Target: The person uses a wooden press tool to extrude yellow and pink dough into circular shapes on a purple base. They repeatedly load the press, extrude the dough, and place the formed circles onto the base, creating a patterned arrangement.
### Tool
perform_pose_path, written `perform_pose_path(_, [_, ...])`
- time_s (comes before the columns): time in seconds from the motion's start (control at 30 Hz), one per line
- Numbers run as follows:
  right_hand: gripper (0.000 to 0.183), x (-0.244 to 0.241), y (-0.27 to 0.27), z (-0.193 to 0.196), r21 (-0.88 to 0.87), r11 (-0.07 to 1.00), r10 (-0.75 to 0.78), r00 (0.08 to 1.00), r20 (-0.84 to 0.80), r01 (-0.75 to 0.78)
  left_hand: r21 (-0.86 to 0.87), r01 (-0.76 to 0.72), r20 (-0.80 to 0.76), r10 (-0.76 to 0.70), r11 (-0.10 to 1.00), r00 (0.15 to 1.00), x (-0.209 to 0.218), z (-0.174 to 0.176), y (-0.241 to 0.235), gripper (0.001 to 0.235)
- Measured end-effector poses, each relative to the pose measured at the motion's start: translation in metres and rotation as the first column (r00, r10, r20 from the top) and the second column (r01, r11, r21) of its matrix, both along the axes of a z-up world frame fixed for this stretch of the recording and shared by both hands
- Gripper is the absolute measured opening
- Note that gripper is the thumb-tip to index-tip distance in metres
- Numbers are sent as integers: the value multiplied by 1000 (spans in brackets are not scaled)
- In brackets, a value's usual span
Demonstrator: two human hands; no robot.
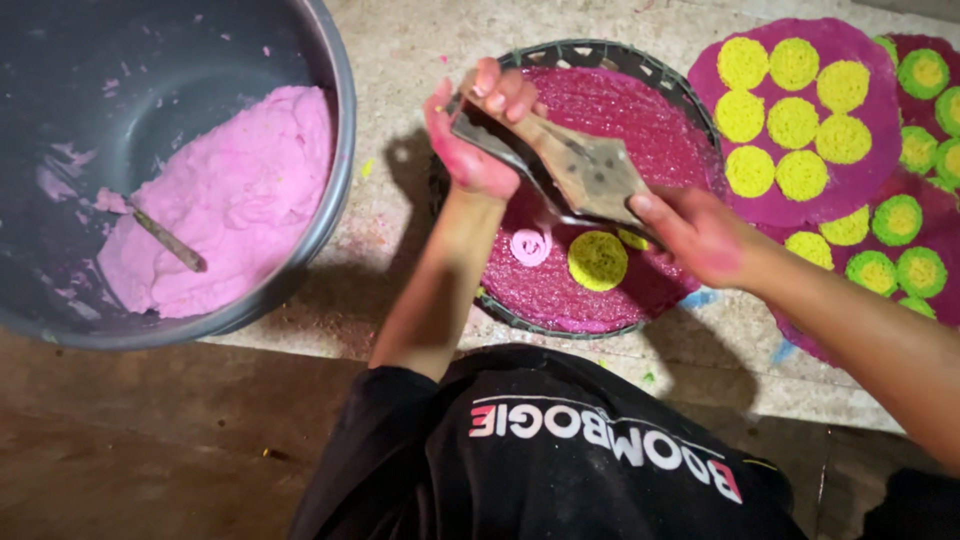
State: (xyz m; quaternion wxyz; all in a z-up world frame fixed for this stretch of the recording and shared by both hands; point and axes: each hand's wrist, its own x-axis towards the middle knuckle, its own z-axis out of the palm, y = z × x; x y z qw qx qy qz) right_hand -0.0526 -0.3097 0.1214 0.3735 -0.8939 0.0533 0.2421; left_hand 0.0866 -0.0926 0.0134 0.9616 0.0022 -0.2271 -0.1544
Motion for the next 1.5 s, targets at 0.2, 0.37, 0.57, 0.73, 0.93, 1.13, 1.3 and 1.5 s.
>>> perform_pose_path(0.2, [65,27,36,-9,-34,995,90,996,25,-89,-56,-9,22,11,998,1000,25,-4,40,37])
perform_pose_path(0.37, [62,19,57,-17,97,971,205,972,112,-216,35,-57,-23,58,998,998,0,7,82,40])
perform_pose_path(0.57, [59,-18,55,-2,212,974,116,976,-186,-75,105,-96,-88,106,990,990,-46,19,85,42])
perform_pose_path(0.73, [65,-43,29,10,163,987,48,963,-267,-4,36,-15,-149,20,999,989,-68,21,46,40])
perform_pose_path(0.93, [72,-54,-10,16,11,998,-55,974,-219,58,47,90,-243,-76,995,967,-62,24,-1,37])
perform_pose_path(1.13, [69,-38,-26,18,-85,992,-103,990,-94,95,47,112,-195,-100,993,976,-33,40,-26,37])
perform_pose_path(1.3, [66,-45,-41,43,79,990,-100,982,-162,114,70,108,-126,-99,992,987,-35,69,-24,37])
perform_pose_path(1.5, [69,-78,-64,54,29,985,-154,946,-286,169,15,170,-129,-167,985,977,-62,87,-30,38])
